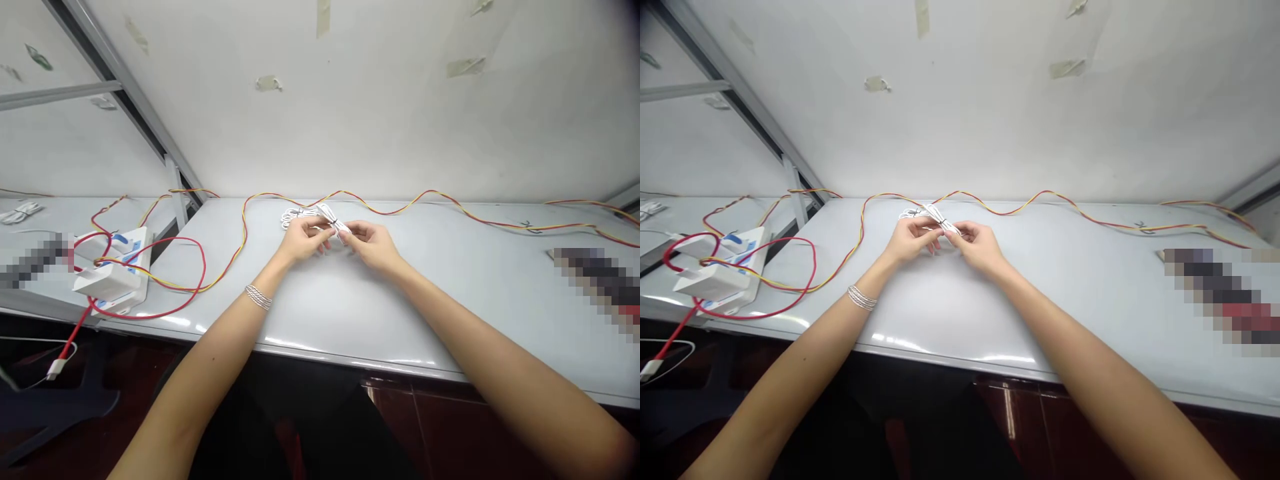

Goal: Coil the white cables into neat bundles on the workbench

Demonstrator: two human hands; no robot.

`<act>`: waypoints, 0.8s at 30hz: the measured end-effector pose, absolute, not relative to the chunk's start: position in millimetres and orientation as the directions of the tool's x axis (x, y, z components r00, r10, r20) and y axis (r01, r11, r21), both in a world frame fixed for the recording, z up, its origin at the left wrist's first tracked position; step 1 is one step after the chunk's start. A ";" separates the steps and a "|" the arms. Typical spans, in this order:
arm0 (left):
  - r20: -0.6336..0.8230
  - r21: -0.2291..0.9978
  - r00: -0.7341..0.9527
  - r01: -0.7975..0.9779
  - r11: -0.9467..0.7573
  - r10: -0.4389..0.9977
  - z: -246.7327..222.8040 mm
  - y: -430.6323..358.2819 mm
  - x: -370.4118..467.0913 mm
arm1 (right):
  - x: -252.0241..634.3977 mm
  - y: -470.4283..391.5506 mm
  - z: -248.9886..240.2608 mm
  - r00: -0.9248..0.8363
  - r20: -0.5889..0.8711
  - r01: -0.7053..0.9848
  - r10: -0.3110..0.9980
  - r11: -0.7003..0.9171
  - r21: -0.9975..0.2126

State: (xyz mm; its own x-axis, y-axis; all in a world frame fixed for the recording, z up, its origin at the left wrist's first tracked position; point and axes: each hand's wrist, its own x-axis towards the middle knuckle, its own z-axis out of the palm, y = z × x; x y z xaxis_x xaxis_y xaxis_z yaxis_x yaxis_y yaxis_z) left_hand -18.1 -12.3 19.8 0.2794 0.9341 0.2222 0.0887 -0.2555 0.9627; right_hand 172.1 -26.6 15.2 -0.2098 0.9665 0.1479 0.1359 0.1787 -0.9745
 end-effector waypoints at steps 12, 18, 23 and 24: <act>0.184 0.968 0.288 0.115 -0.225 0.940 22.0 -12.1 -22.9 | 168.4 -34.4 16.3 -0.373 0.054 0.066 0.926 0.084 -0.994; 0.198 0.960 0.250 0.145 -0.239 0.948 23.6 -14.1 -20.0 | 168.6 -31.1 11.9 -0.322 0.001 0.044 0.947 0.016 -0.999; 0.229 0.937 0.233 0.211 -0.279 0.945 24.5 -15.8 -18.0 | 168.5 -30.7 12.8 -0.307 -0.003 0.064 0.952 0.018 -0.998; 0.245 0.928 0.216 0.229 -0.293 0.945 24.6 -16.2 -17.7 | 168.4 -30.9 13.1 -0.307 -0.003 0.072 0.952 0.020 -0.997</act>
State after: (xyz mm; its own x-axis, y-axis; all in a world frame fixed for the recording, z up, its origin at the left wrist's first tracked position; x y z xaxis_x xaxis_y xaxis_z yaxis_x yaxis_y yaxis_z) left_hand -17.7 -16.2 24.6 0.2162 0.9451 0.2451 0.2289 -0.2931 0.9283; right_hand 168.4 -30.9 13.1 -0.3069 0.9517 -0.0028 0.0718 0.0203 -0.9972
